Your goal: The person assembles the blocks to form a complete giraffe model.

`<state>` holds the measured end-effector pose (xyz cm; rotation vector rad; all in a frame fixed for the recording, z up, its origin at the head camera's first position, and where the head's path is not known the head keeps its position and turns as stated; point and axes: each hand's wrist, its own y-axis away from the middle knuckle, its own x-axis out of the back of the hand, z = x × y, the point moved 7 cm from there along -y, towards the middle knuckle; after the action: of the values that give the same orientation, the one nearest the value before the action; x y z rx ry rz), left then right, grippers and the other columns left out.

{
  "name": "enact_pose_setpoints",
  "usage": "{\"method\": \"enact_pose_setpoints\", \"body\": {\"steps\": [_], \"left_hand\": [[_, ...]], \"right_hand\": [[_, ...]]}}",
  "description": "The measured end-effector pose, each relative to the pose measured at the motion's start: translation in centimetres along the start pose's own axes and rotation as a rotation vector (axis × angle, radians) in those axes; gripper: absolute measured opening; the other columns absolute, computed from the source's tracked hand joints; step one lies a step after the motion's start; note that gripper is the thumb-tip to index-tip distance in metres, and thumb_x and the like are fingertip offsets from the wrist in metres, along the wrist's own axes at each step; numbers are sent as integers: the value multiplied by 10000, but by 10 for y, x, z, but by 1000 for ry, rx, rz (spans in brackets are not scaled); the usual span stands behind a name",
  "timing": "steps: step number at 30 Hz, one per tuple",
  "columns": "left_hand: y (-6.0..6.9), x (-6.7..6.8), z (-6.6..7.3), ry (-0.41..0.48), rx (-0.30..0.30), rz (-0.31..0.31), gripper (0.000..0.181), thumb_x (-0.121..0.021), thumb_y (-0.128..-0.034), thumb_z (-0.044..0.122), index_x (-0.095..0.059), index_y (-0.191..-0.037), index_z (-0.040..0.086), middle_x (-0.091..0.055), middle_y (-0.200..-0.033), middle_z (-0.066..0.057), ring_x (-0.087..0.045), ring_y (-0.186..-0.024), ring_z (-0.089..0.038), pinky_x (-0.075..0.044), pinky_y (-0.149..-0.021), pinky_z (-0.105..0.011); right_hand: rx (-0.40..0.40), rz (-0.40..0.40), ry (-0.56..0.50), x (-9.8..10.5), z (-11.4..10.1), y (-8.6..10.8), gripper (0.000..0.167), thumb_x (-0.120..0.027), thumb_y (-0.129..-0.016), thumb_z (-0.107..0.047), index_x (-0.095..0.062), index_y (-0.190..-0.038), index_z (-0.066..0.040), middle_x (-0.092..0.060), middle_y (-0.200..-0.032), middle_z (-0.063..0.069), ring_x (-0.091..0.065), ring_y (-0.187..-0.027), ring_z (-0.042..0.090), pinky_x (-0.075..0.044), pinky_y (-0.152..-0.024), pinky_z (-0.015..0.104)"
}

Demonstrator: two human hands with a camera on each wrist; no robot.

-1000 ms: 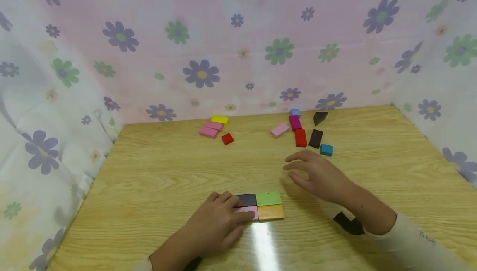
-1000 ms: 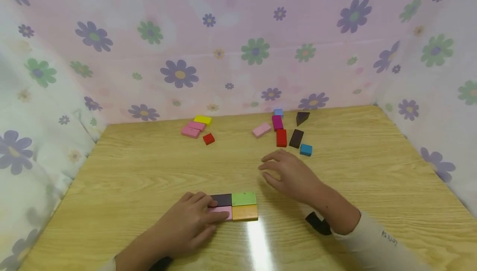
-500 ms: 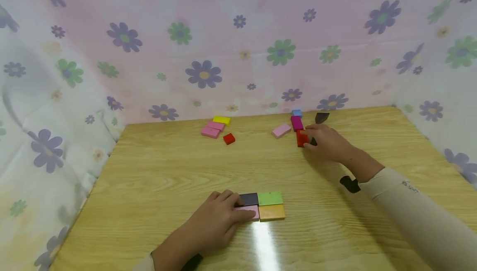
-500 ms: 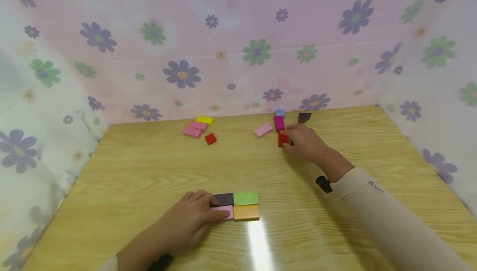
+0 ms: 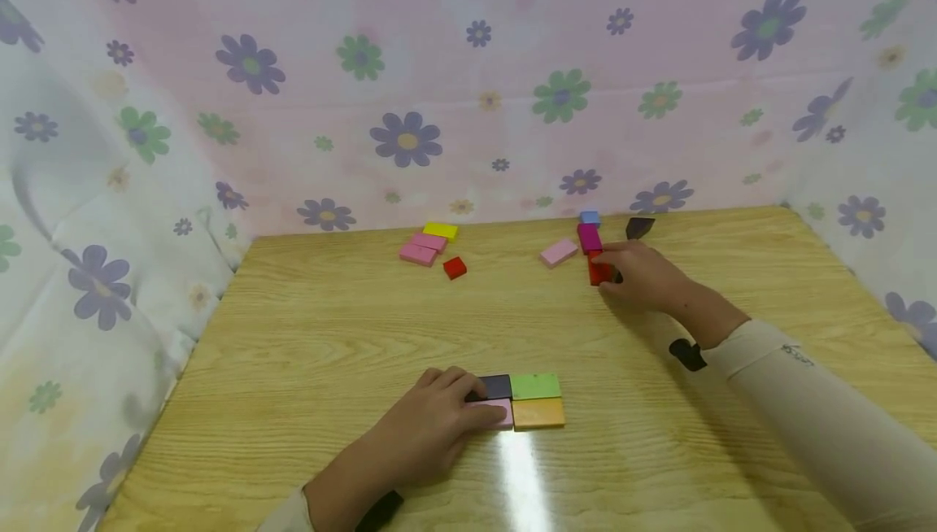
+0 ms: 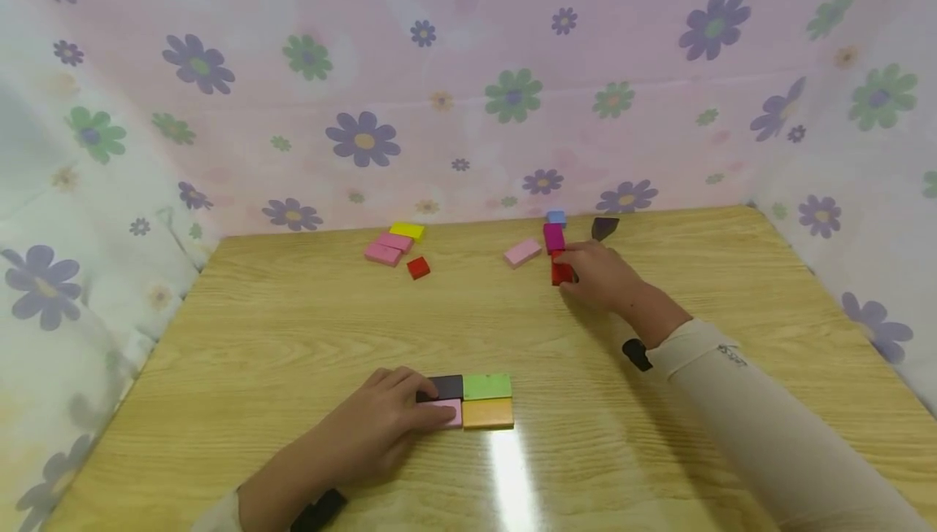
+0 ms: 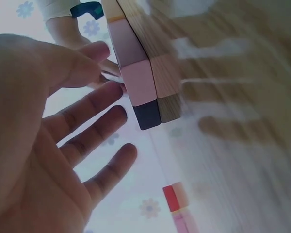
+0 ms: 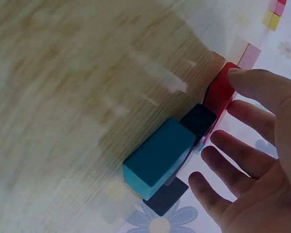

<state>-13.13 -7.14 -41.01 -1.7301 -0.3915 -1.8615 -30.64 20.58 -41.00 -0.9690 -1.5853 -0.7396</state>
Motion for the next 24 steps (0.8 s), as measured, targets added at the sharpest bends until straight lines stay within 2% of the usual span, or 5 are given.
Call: {"method": "enact_pose_setpoints", "body": {"steps": [8,14,18,21,24], "left_hand": [[0,4,-6,-12,-5,7,239,-636,-977,228,-717,-1172,341,-650,-1234,49,-590,-1179,-144,-486,-916,-353],[-1,2,-9,-23,-1,-62,468,-646,-887,33,-710,-1216,360,-646,-1274,52,-584,-1209,-148,-492,-931,-374],[-1,2,-10,-9,5,-82,496,-640,-888,11,-705,-1239,354,-648,-1286,47,-579,-1223,-150,-494,-954,-384],[0,1,-10,-8,6,-85,475,-645,-900,23,-707,-1242,347,-647,-1290,45,-579,-1226,-156,-495,-957,-384],[1,1,-10,-8,-6,-78,446,-653,-915,44,-709,-1243,341,-646,-1290,40,-584,-1220,-162,-503,-951,-387]], "right_hand": [[24,14,6,2,0,0,433,-772,-850,-94,-655,-1236,62,-698,-1170,226,-673,-1046,367,-560,-852,494],[38,22,28,4,-5,3,420,-777,-851,-108,-679,-1226,55,-661,-1237,279,-650,-1044,383,-546,-814,468],[37,12,33,5,-7,4,431,-767,-862,-113,-669,-1243,63,-631,-1282,298,-646,-1040,382,-533,-794,447],[59,28,-34,5,-11,4,412,-775,-854,-103,-682,-1217,68,-679,-1218,264,-658,-924,305,-526,-736,404],[52,58,-154,8,-18,10,400,-785,-844,-98,-695,-1205,51,-695,-1207,230,-663,-997,320,-553,-806,448]]}}
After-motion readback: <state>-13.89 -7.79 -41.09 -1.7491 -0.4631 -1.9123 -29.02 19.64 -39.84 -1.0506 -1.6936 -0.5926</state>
